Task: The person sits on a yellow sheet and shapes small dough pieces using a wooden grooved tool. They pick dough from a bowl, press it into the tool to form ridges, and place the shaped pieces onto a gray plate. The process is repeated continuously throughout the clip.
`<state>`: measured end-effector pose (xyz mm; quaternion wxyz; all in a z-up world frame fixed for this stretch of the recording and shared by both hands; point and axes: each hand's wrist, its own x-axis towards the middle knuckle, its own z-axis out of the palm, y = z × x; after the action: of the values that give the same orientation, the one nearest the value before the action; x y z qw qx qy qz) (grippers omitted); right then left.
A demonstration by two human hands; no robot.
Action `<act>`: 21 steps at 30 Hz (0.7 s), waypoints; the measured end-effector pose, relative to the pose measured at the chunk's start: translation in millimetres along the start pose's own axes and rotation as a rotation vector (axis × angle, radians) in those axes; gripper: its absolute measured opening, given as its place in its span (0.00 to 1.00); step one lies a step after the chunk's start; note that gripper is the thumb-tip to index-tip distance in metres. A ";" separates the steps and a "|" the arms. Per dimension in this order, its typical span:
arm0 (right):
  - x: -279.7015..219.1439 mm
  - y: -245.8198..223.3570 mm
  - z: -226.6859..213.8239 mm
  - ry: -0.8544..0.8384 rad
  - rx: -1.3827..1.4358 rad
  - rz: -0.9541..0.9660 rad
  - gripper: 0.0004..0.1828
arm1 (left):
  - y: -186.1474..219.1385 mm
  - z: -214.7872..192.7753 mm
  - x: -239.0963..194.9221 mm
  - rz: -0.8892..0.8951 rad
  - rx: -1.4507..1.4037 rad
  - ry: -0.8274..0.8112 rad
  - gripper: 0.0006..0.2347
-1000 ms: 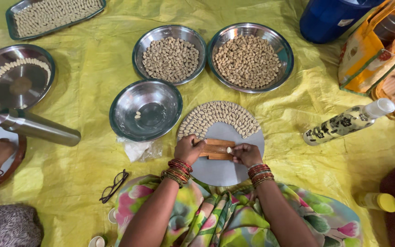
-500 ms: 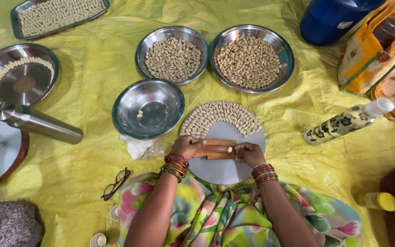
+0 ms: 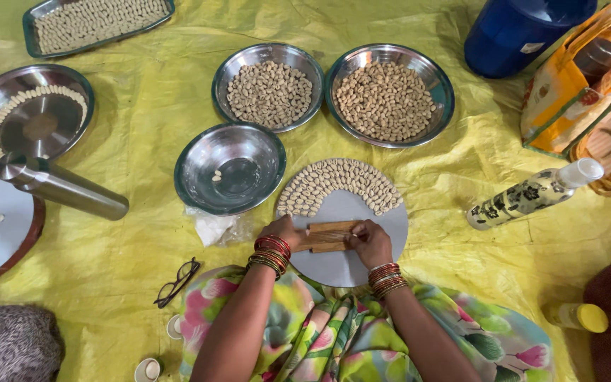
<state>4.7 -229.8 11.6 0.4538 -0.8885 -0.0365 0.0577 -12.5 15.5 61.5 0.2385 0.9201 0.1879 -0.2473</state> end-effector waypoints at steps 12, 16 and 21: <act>9.2 28.8 15.9 -0.022 0.160 -0.054 0.11 | -47.2 -143.6 -36.6 0.308 -1.416 0.885 0.21; 17.2 46.0 23.5 -0.153 0.244 0.118 0.10 | -68.3 -159.9 -45.2 0.386 -1.674 1.065 0.18; 16.6 58.6 24.7 -0.284 0.481 0.193 0.11 | -81.6 -94.0 10.1 0.054 -1.973 1.007 0.17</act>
<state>18.5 -242.4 -51.4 0.6341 -0.7378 -0.0003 0.2315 -7.9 134.3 99.6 0.7684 0.3256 0.3580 0.4187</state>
